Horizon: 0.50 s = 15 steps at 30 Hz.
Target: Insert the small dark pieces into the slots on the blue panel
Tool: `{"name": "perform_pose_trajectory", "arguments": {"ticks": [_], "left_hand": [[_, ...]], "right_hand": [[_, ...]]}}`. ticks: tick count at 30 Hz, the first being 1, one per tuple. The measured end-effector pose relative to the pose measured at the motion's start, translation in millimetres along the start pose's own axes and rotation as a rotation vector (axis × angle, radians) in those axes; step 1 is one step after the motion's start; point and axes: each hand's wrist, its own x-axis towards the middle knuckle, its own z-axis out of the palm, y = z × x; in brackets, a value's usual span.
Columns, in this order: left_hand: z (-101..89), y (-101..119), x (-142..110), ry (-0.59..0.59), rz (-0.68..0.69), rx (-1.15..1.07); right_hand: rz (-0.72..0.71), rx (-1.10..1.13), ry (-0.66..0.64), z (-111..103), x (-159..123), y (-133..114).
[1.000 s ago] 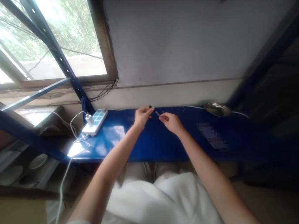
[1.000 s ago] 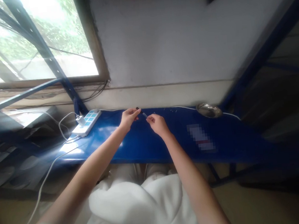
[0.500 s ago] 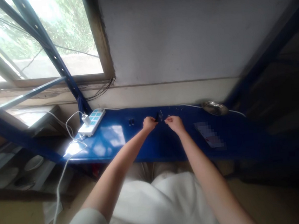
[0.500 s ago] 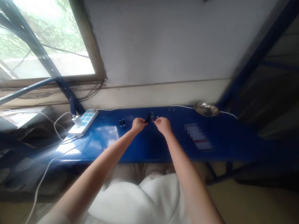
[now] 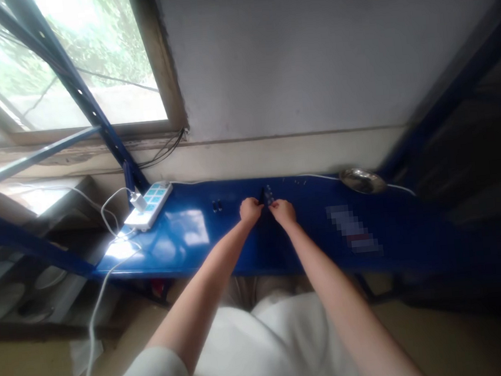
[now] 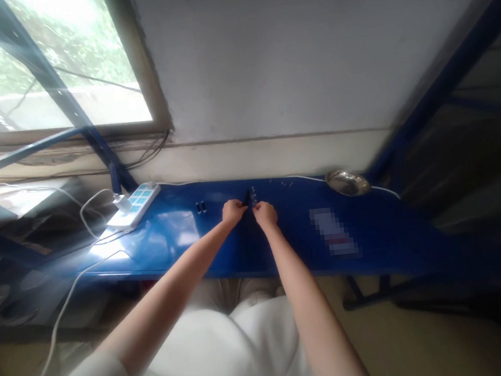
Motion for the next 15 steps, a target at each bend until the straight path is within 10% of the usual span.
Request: {"name": "perform_pose_trajectory", "arguments": {"ticks": [15], "left_hand": [[9.9, -4.2, 1.7, 0.002, 0.016, 0.087]], "right_hand": [[0.000, -0.012, -0.050, 0.0, 0.4, 2.8]]}}
